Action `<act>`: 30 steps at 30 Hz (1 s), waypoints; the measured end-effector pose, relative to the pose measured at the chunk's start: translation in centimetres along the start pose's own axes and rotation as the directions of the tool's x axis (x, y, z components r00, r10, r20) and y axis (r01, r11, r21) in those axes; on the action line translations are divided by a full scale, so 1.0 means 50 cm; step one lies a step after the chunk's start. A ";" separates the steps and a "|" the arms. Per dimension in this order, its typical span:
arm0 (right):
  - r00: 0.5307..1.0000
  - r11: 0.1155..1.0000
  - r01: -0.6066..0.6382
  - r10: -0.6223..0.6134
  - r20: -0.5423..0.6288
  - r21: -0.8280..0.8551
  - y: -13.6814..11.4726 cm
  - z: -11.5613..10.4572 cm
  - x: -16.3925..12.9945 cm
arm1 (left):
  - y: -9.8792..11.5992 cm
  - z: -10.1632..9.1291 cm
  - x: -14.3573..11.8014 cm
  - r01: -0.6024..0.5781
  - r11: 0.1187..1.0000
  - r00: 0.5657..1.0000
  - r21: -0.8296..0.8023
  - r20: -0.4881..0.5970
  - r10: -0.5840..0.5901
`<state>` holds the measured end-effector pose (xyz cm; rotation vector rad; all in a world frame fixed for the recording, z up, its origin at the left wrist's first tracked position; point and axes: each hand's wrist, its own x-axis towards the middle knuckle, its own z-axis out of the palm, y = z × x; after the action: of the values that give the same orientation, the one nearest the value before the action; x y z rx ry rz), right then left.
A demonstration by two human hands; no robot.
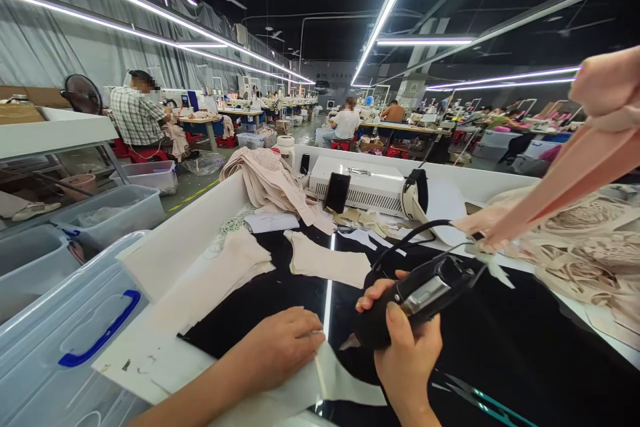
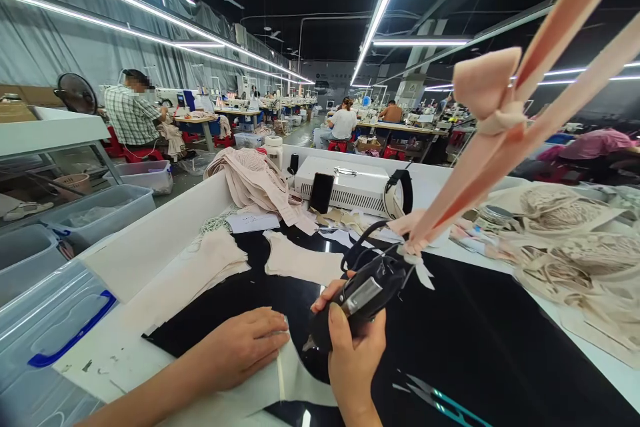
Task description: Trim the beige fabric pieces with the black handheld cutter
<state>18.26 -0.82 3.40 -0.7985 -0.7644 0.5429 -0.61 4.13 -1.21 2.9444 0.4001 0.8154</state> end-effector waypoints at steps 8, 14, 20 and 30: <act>0.999 0.999 0.021 -0.020 0.047 -0.026 0.011 -0.010 -0.009 | 0.041 -0.009 0.017 0.092 0.996 0.989 -0.015 0.120 -0.089; 0.997 0.999 0.028 -0.027 0.070 -0.021 0.022 -0.009 -0.015 | 0.044 -0.005 0.002 0.115 0.992 0.990 -0.049 0.085 -0.110; 0.996 1.000 0.003 -0.002 0.091 -0.013 0.031 -0.006 -0.020 | 0.046 -0.008 -0.002 0.120 0.992 0.988 -0.032 0.101 -0.116; 0.998 0.998 0.016 -0.012 0.069 -0.061 0.033 -0.003 -0.023 | 0.044 0.004 -0.014 0.099 0.995 0.989 -0.004 0.111 -0.098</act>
<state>17.43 -0.70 1.56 -0.8341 -0.8523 0.5383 -0.57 1.85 -1.43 2.9161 0.5276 0.6376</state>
